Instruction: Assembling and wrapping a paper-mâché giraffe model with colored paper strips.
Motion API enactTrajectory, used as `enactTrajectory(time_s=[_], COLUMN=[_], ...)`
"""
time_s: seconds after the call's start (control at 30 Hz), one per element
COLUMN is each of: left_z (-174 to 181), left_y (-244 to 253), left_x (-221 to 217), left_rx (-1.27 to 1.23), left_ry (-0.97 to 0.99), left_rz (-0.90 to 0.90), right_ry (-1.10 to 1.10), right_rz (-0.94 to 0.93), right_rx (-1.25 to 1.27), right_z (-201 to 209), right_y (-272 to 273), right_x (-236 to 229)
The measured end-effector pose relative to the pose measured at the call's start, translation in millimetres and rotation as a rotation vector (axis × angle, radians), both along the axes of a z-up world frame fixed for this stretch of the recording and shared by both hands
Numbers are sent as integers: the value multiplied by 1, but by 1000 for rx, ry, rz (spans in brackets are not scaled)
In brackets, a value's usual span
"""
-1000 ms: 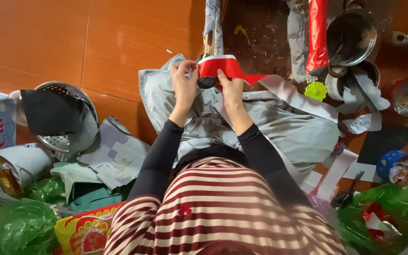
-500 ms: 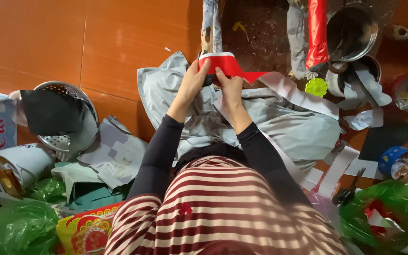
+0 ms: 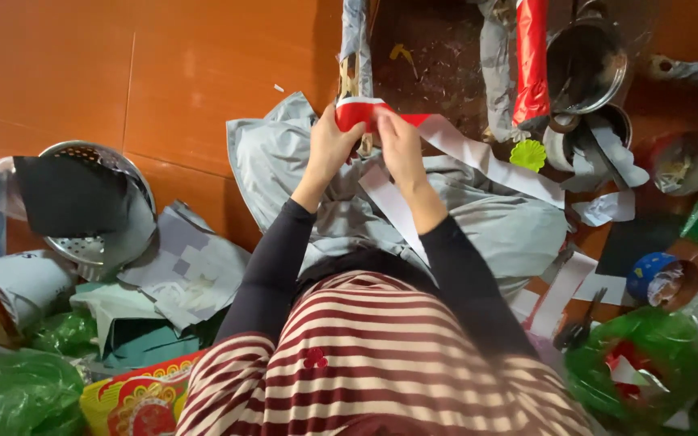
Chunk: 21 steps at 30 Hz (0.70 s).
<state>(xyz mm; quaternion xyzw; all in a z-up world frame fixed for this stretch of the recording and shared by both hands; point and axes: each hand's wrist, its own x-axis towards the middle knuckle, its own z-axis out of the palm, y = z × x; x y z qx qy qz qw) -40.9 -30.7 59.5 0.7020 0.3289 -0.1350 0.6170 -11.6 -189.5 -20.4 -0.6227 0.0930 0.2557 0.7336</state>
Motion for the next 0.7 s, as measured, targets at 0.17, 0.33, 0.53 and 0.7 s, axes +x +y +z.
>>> enactTrajectory(time_s=[0.17,0.33,0.53,0.7], left_z=[-65,-20,1,-32], left_y=[13,20,21,22], left_x=[-7,-9,-20,-24], left_rx=[249,-413,-43,-112], left_ry=[-542,-113,-596,-376], left_rz=[-177,-129,-215,-179], right_ry=[161,466,338,322], right_rz=[406,414,139,80], right_rx=[68,375,467,462], right_z=[10,3,8,6], right_y=[34,50,58,59], right_x=[54,60,39,45])
